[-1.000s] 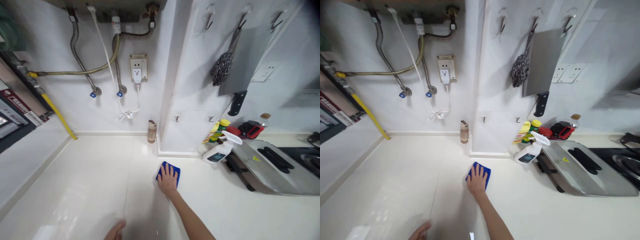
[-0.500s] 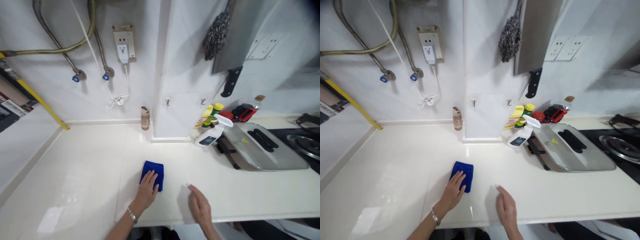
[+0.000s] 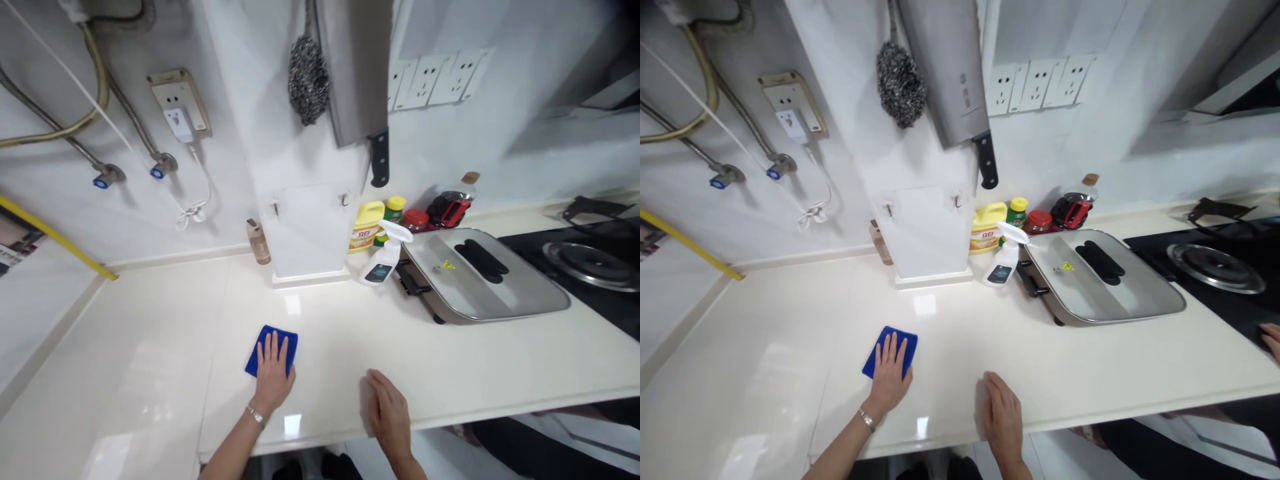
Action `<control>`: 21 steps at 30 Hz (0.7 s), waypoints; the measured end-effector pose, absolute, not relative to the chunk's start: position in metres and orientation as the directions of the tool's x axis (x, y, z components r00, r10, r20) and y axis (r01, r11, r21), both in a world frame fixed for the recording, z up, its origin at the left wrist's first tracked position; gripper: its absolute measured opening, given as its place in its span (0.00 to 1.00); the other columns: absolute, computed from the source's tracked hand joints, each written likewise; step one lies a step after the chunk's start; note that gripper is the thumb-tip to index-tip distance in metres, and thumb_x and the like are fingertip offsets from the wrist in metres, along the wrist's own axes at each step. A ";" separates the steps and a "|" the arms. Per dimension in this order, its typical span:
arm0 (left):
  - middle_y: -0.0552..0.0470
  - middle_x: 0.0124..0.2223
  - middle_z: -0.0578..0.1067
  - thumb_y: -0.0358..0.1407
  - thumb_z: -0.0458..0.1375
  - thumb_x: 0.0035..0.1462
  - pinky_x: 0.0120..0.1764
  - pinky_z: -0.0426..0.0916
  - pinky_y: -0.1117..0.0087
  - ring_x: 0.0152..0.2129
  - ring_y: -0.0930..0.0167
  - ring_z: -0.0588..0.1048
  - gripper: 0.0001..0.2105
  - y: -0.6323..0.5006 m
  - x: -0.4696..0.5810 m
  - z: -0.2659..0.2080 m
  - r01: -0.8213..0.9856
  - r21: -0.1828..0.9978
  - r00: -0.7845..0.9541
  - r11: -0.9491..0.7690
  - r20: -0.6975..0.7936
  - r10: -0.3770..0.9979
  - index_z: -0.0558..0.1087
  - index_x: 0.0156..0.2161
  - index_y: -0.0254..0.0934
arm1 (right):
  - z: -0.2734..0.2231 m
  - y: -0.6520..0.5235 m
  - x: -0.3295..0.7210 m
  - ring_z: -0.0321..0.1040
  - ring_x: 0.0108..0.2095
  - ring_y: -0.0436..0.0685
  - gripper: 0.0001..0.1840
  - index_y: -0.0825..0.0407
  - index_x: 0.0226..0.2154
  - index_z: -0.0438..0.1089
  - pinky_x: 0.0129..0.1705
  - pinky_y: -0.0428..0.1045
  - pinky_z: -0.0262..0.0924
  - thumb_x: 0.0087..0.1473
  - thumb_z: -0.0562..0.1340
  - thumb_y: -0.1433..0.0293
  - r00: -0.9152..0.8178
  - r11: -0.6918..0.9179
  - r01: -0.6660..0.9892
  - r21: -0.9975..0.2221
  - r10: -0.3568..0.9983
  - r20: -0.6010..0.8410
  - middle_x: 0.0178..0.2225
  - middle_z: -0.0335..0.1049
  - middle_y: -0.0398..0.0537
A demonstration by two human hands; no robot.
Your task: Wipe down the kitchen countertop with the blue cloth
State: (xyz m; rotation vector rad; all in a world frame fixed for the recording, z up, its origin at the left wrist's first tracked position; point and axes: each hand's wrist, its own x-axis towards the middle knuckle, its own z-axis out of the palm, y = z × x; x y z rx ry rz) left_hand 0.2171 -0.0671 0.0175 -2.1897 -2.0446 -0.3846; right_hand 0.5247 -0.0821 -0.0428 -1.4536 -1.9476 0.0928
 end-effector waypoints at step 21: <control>0.36 0.71 0.46 0.43 0.49 0.62 0.64 0.49 0.40 0.67 0.51 0.44 0.34 -0.079 0.203 -0.005 0.986 0.090 -0.167 0.143 0.389 0.906 0.43 0.69 0.34 | -0.067 -0.074 0.530 0.67 0.53 0.59 0.20 0.48 0.54 0.62 0.49 0.55 0.64 0.63 0.47 0.64 -0.161 0.406 0.849 -0.338 0.809 0.566 0.54 0.70 0.51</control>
